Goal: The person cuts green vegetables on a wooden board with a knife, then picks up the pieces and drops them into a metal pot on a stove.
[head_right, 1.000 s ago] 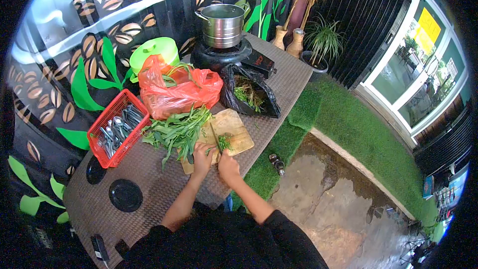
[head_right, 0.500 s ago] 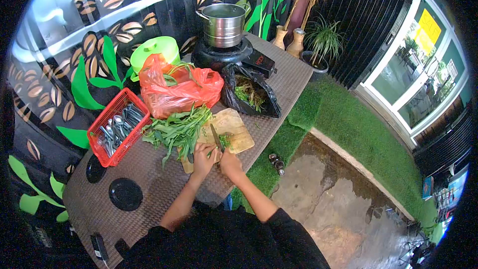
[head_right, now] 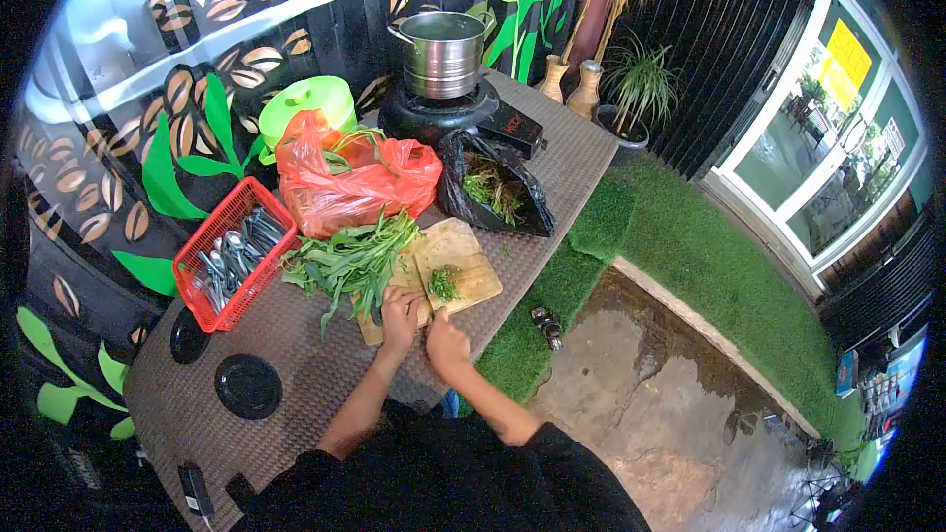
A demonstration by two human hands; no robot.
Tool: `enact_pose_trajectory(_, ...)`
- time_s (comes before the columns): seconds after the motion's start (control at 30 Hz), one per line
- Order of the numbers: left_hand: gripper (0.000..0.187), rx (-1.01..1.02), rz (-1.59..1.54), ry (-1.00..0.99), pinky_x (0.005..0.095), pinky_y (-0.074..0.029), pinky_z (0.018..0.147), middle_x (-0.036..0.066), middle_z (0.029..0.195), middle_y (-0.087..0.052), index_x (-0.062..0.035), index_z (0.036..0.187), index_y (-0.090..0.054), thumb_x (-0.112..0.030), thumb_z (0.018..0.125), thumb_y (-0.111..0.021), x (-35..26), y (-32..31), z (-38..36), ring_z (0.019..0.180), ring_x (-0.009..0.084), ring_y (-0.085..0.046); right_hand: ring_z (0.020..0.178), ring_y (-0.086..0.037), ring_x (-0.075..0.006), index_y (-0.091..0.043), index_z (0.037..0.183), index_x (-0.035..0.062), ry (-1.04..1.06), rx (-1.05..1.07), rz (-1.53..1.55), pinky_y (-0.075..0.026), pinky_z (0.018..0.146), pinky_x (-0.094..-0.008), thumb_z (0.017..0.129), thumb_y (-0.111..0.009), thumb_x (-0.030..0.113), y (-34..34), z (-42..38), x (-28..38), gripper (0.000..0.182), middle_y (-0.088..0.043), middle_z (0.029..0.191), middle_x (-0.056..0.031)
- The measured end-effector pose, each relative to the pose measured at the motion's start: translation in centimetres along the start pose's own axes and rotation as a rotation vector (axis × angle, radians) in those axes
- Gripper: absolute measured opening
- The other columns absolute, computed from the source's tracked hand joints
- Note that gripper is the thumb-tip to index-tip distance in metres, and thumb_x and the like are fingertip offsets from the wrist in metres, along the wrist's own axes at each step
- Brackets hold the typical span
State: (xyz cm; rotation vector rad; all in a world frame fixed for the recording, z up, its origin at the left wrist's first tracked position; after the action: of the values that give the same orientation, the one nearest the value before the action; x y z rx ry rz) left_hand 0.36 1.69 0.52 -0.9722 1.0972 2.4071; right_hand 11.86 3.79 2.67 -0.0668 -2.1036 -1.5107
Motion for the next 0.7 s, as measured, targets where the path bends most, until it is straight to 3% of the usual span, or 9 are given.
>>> enact_pose_trajectory(0.1,0.013,0.000,0.043,-0.091,0.0375,-0.043,0.082,0.013,0.092,-0.062,0.0032,0.087,-0.067,-0.003,0.078,-0.061,-0.4,0.3,-0.3,0.093,0.0288,-0.053,0.070,-0.063,-0.0427,-0.042,0.103,-0.0013,0.107,-0.085,0.008,-0.051,0.060,-0.0497,0.094,-0.041,0.031,-0.4,1.1,-0.2,0.033,-0.063,0.073,-0.0255)
enact_pose_trajectory(0.23,0.015,0.007,0.077,-0.145,0.0374,-0.045,0.079,0.014,0.091,-0.062,0.0037,0.089,-0.067,-0.003,0.078,-0.061,0.2,0.4,-0.5,0.089,0.0289,-0.054,0.069,-0.062,-0.0436,-0.042,0.105,-0.0007,0.203,-0.118,-0.016,-0.050,0.060,-0.0514,0.094,-0.041,0.032,0.3,0.8,-1.9,0.034,-0.062,0.073,-0.0260)
enact_pose_trajectory(0.33,0.017,0.029,-0.029,-0.105,0.0382,-0.046,0.077,0.015,0.089,-0.063,0.0039,0.093,-0.067,-0.003,0.077,-0.062,0.5,0.2,0.1,0.085,0.0299,-0.056,0.073,-0.062,-0.0443,-0.041,0.107,-0.0009,0.069,-0.012,-0.024,-0.050,0.062,-0.0521,0.094,-0.040,0.032,1.8,-0.3,-1.9,0.035,-0.062,0.075,-0.0267)
enact_pose_trajectory(0.5,0.016,0.061,-0.161,0.171,0.0378,-0.046,0.076,0.015,0.085,-0.063,0.0001,0.089,-0.068,-0.002,0.074,-0.066,0.6,-0.6,1.0,0.085,0.0291,-0.055,0.079,-0.061,-0.0441,-0.041,0.109,-0.0016,0.096,0.016,-0.011,-0.050,0.067,-0.0514,0.094,-0.039,0.032,2.7,1.5,-2.1,0.036,-0.062,0.082,-0.0282)
enact_pose_trajectory(0.6,0.014,0.050,-0.042,0.033,0.0375,-0.045,0.077,0.012,0.087,-0.062,-0.0010,0.086,-0.068,-0.002,0.072,-0.067,0.4,-0.6,1.0,0.088,0.0275,-0.054,0.082,-0.061,-0.0439,-0.041,0.109,-0.0021,0.131,0.041,-0.016,-0.050,0.069,-0.0510,0.094,-0.039,0.031,3.4,1.9,-2.2,0.036,-0.061,0.087,-0.0290)
enact_pose_trajectory(0.7,0.012,-0.026,-0.003,0.016,0.0374,-0.044,0.079,0.010,0.088,-0.061,0.0000,0.085,-0.068,-0.003,0.073,-0.066,0.1,-0.5,0.7,0.089,0.0273,-0.052,0.084,-0.062,-0.0427,-0.042,0.109,-0.0020,0.084,0.051,-0.002,-0.050,0.072,-0.0504,0.094,-0.038,0.027,2.6,1.3,-1.4,0.033,-0.062,0.089,-0.0293)
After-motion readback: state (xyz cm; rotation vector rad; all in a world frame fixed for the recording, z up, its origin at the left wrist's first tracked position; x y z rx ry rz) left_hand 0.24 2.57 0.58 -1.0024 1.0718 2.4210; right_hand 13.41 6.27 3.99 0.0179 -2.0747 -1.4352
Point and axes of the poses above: each hand's wrist, its own z-axis towards the middle knuckle, its own y-axis out of the back of the hand, x = y × z, the point moved 1 cm from there along z, towards the middle knuckle
